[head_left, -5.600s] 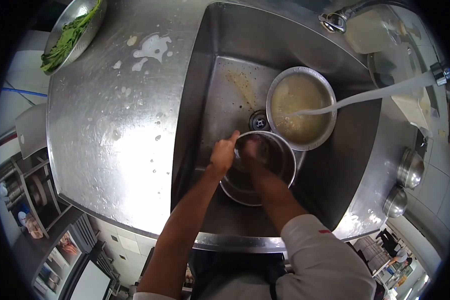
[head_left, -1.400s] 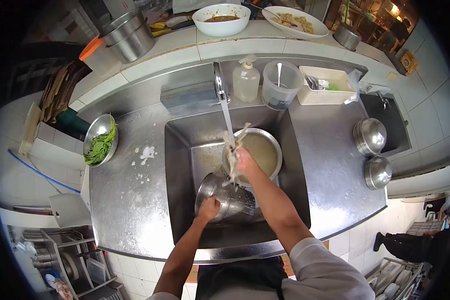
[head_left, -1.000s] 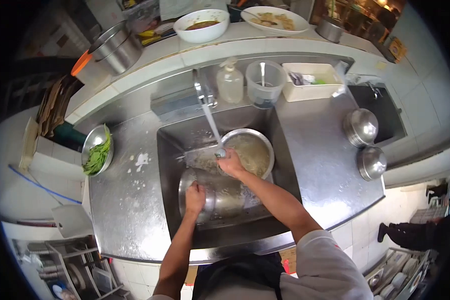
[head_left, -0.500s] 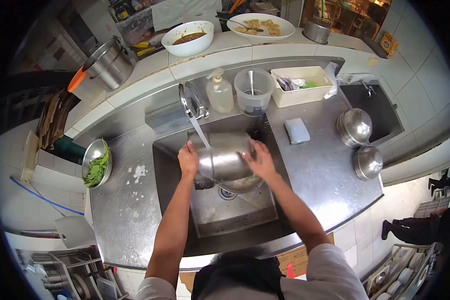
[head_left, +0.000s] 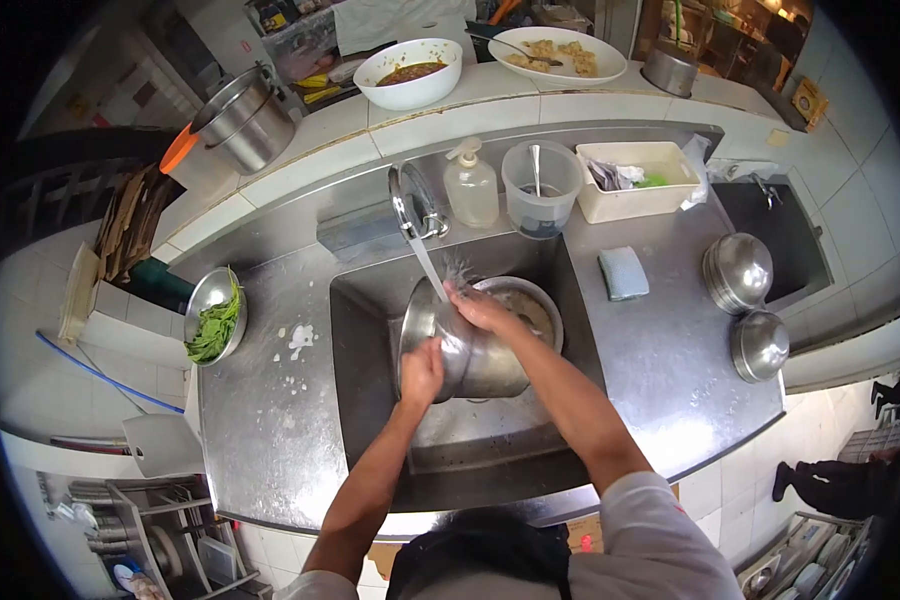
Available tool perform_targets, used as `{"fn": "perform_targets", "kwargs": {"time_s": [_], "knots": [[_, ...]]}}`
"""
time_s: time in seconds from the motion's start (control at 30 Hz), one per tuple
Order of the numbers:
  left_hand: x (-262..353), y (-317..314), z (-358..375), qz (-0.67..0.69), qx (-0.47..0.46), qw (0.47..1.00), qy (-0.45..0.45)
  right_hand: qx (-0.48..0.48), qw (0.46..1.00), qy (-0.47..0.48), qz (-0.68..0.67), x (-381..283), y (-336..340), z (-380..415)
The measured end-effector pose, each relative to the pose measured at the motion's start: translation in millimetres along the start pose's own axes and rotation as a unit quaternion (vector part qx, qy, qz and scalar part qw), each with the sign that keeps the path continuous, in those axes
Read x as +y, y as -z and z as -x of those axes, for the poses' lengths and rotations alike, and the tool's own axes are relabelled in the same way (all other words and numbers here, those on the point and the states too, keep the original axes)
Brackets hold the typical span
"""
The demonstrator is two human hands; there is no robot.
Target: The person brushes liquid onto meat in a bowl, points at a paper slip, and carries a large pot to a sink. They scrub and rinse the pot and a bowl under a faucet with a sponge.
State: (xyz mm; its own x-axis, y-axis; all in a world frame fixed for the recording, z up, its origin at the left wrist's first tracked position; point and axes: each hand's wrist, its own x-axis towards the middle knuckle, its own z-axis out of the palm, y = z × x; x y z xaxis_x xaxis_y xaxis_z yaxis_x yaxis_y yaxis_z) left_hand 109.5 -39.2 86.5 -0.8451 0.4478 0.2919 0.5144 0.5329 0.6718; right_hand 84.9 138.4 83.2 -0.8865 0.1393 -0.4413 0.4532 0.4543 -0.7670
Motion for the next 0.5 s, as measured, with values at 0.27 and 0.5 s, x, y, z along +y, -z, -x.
{"fn": "perform_targets", "kwargs": {"time_s": [0.27,0.5], "knots": [[16.5,-21.1,41.3,-0.073,-0.042,0.986,-0.143,0.016,0.986,-0.011,0.165,-38.9,36.0,30.5],[15.6,-8.0,8.9,0.124,-0.224,0.963,-0.087,0.007,0.971,-0.029,0.239,-22.3,45.9,55.1]]}}
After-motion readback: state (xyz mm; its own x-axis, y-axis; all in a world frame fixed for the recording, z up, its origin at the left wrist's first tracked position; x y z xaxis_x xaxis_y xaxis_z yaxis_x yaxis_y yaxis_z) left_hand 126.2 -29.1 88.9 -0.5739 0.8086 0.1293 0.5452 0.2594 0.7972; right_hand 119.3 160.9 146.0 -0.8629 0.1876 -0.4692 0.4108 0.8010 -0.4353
